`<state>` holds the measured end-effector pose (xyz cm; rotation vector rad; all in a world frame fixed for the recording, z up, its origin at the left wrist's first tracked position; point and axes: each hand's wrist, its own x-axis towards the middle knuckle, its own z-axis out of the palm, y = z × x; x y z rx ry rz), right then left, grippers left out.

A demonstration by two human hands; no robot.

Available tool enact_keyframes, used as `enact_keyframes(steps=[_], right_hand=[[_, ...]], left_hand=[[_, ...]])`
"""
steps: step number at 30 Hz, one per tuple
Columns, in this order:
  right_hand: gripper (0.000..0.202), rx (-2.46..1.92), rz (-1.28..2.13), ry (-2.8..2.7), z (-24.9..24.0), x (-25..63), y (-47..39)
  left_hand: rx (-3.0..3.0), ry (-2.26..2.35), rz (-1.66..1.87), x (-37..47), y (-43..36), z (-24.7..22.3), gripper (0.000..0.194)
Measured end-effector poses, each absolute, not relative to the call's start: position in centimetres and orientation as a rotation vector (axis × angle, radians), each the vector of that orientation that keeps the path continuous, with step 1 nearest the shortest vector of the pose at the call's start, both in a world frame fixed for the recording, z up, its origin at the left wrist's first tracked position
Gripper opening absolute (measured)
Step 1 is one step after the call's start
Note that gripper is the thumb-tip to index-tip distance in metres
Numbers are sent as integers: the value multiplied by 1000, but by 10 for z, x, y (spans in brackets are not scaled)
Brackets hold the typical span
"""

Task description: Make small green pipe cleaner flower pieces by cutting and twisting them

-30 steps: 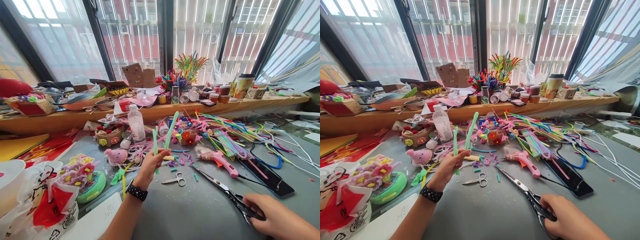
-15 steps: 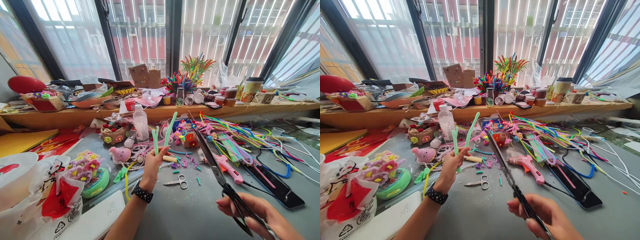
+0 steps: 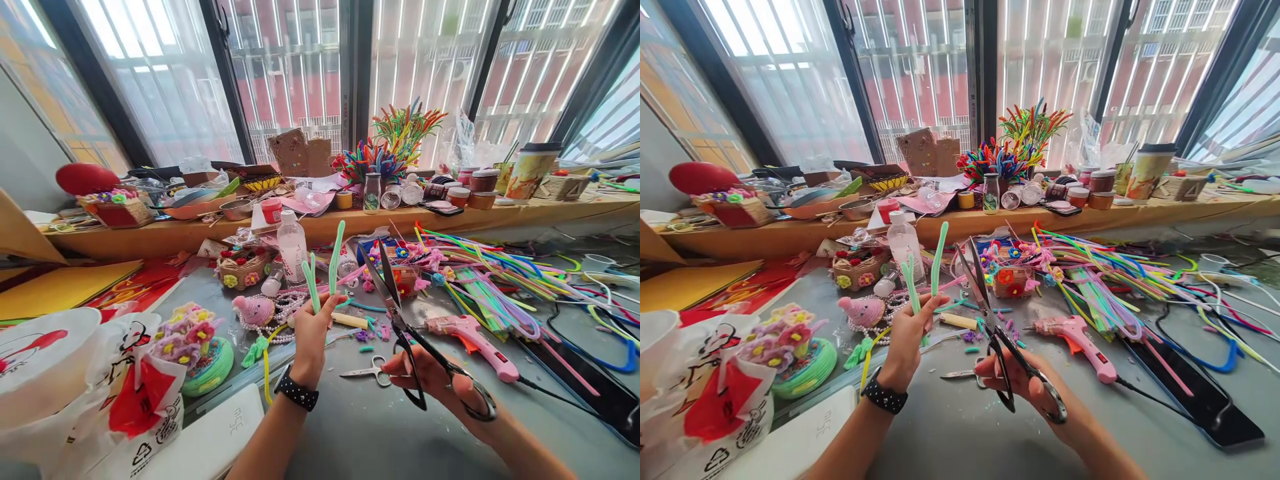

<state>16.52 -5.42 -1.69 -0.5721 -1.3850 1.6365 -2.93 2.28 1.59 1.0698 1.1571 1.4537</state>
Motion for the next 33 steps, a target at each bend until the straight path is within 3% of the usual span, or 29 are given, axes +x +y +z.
enact_keyframes(steps=[18, 33], right_hand=[[64, -566, 1869, -1439, -34, 156, -60], [63, -517, 1873, -1399, -28, 158, -59]], left_hand=[[1290, 1276, 1551, -28, 22, 9, 24], [1371, 1307, 1567, -27, 19, 9, 28]])
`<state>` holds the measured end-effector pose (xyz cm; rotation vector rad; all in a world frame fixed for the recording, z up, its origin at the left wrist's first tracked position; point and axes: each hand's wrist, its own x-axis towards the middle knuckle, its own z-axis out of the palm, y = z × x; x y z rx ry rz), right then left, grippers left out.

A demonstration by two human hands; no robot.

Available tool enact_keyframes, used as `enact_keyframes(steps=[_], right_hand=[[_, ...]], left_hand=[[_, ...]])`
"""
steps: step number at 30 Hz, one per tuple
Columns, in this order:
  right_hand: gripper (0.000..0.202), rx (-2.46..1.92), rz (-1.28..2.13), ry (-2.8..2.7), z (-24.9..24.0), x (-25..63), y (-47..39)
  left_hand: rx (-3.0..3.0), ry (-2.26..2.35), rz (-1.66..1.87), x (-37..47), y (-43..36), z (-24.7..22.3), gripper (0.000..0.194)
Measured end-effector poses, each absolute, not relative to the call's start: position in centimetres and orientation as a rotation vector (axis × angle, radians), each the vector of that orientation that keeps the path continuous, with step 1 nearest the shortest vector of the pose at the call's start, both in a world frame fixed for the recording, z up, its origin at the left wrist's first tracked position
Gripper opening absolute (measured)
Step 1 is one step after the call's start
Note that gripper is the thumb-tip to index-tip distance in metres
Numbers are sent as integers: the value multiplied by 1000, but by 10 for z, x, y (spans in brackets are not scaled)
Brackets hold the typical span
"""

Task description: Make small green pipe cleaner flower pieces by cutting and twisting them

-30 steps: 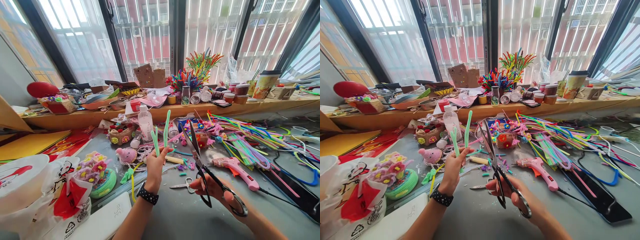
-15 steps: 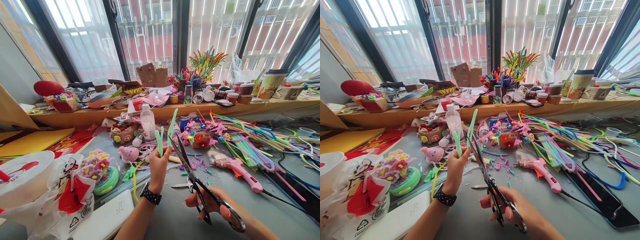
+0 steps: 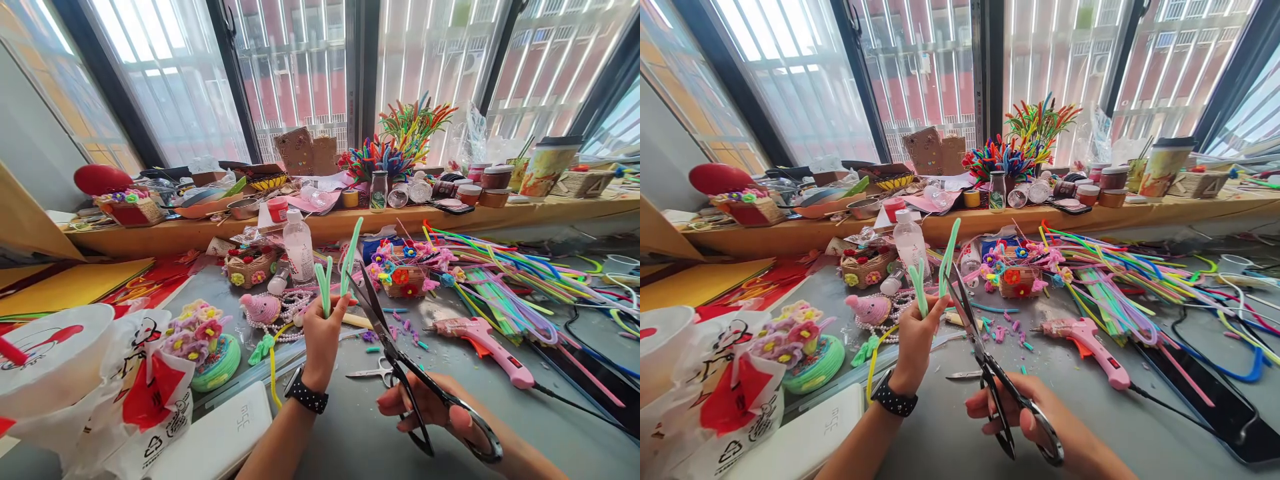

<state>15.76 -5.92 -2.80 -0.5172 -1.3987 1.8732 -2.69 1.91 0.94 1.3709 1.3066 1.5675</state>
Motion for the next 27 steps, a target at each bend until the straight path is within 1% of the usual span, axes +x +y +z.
enact_keyframes(steps=[4, 11, 17, 20, 25, 27], right_hand=[[60, -551, 1787, -1419, -22, 160, -61], [63, -552, 1635, -1364, -7, 173, -55], [66, -628, 1486, -1273, 10, 189, -54], [64, -610, 1493, -1300, 9, 192, -55], [52, -585, 1490, -1279, 6, 191, -54], [52, -555, 1513, -1252, 6, 190, -54]], left_hand=[[1427, 1312, 1502, -23, 15, 15, 26], [1581, 1193, 1353, -13, 6, 14, 22], [1774, 1134, 1168, -8, 4, 10, 23], [1925, 1120, 1097, -6, 3, 9, 22], [2139, 1099, 1052, -5, 0, 9, 16], [2186, 1069, 1031, -5, -1, 9, 13]])
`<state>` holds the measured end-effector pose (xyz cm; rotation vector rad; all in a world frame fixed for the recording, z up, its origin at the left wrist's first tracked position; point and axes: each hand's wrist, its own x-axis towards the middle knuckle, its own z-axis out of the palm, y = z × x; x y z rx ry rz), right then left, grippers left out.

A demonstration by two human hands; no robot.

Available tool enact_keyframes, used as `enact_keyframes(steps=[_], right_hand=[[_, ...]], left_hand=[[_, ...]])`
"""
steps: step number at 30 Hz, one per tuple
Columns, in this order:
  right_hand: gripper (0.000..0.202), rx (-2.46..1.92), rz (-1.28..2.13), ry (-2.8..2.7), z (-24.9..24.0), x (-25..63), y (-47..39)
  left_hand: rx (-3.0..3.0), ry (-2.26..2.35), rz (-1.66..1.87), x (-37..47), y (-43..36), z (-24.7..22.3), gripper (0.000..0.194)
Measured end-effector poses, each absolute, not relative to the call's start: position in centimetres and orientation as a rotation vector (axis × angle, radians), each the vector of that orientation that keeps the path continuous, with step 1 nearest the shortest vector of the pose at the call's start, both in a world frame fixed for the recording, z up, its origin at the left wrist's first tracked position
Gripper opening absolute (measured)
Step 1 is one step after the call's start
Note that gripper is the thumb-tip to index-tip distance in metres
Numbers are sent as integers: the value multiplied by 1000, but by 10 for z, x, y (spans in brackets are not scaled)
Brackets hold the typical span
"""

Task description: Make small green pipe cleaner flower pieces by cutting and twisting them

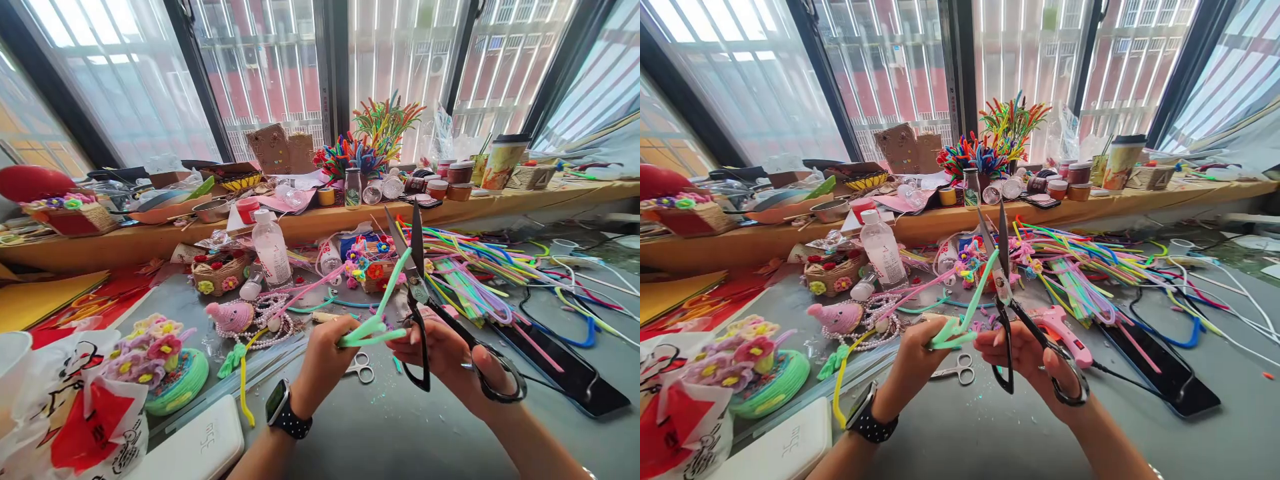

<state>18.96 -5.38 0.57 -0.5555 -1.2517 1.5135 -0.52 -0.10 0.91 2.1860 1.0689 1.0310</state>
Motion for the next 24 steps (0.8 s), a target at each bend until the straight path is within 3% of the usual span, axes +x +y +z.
enact_keyframes(steps=[24], right_hand=[[33, -530, 1469, -1184, -6, 194, -55]], left_hand=[[2099, 1211, 971, -8, 7, 5, 16]])
